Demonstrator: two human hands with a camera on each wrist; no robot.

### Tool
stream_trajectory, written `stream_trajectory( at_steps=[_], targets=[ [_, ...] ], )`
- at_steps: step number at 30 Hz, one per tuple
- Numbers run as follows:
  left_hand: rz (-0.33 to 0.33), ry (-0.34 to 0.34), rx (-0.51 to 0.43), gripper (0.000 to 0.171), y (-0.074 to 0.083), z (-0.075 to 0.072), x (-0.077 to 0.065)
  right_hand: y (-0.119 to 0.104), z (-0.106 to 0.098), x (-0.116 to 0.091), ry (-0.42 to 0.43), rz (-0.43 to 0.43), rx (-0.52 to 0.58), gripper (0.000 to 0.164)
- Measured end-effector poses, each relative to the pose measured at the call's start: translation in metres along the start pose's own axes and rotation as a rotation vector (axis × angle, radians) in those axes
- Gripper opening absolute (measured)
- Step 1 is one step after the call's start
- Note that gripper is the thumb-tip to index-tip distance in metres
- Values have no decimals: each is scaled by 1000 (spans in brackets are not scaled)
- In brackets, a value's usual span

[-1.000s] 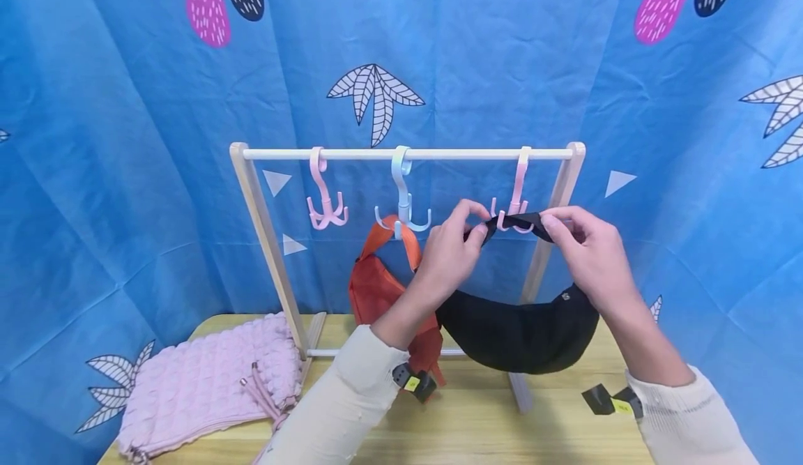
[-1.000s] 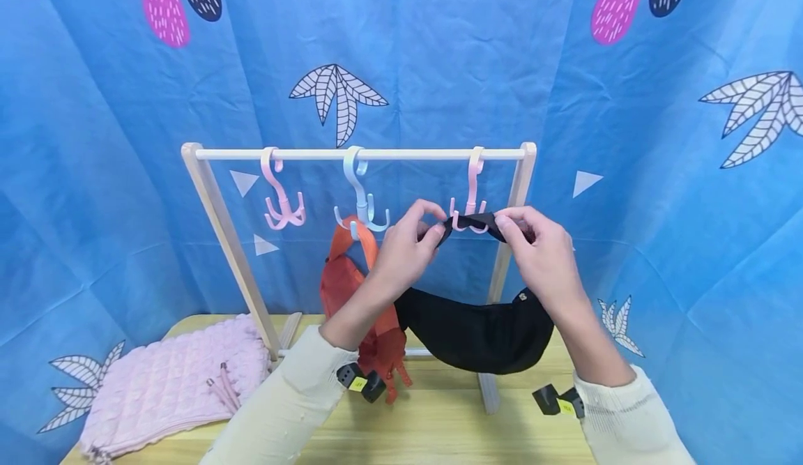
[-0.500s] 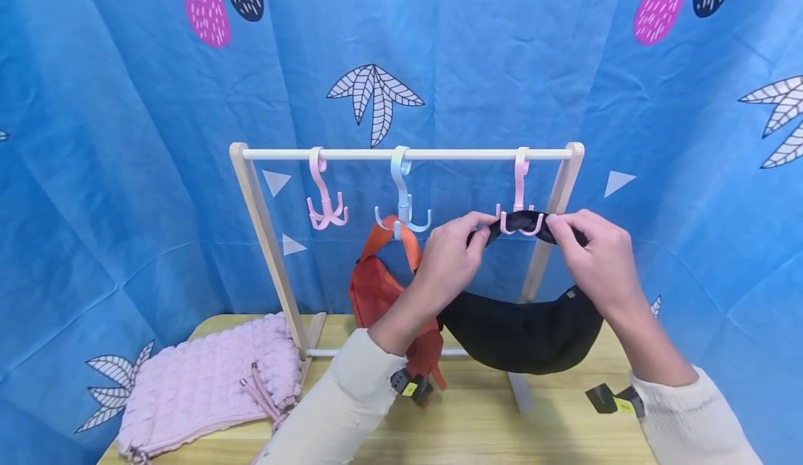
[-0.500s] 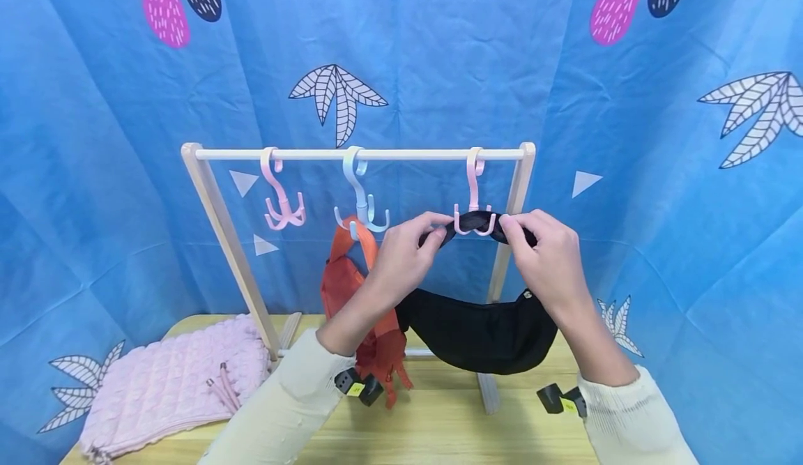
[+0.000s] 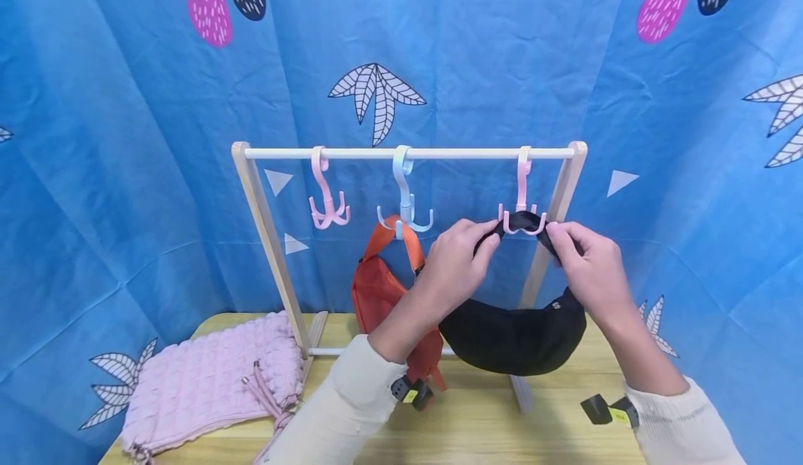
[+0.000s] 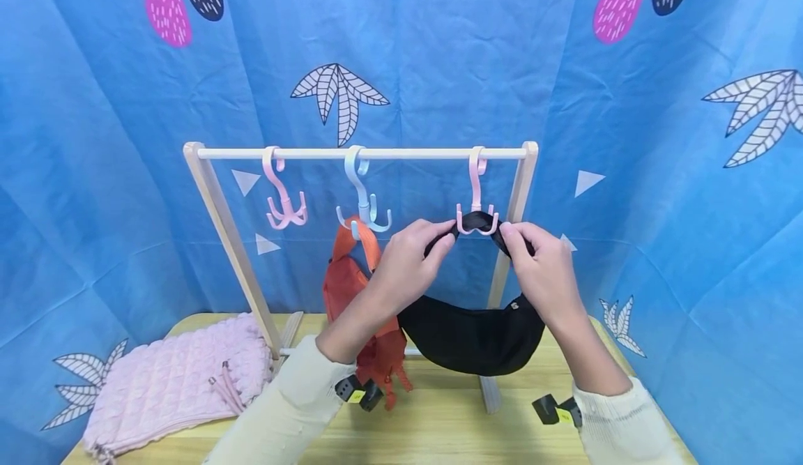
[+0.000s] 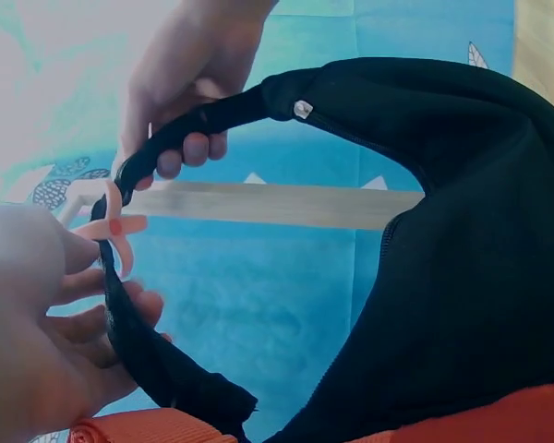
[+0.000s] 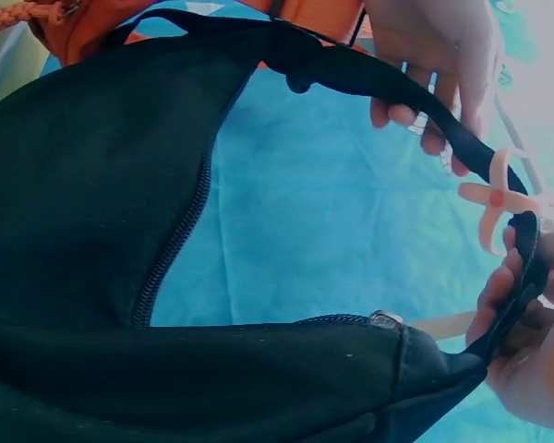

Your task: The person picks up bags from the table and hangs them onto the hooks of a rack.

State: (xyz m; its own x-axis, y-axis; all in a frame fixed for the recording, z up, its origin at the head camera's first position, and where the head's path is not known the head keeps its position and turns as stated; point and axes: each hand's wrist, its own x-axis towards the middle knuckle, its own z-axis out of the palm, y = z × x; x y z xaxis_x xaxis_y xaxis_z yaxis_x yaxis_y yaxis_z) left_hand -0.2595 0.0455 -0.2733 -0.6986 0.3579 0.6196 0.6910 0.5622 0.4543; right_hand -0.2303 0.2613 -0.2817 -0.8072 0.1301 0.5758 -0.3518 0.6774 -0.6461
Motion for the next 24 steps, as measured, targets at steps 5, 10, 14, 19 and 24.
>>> stream_trajectory(
  at_steps=[5, 10, 14, 19, 24],
  targets=[
    [-13, 13, 12, 42, 0, 4, -4, 8, 10, -8, 77, -113, -21, 30],
    [-48, 24, 48, 45, 1, 8, -8, 16, 19, -13, 140, -239, -62, 27],
    [-49, 24, 62, 47, 1, 11, -12, 18, 22, -18, 170, -305, -78, 34],
    [-47, 37, 70, 44, 0, 14, -16, 21, 25, -24, 195, -320, -106, 37],
    [-46, 41, 107, 49, 0, 20, -24, 25, 26, -31, 209, -260, -146, 35]
  ],
)
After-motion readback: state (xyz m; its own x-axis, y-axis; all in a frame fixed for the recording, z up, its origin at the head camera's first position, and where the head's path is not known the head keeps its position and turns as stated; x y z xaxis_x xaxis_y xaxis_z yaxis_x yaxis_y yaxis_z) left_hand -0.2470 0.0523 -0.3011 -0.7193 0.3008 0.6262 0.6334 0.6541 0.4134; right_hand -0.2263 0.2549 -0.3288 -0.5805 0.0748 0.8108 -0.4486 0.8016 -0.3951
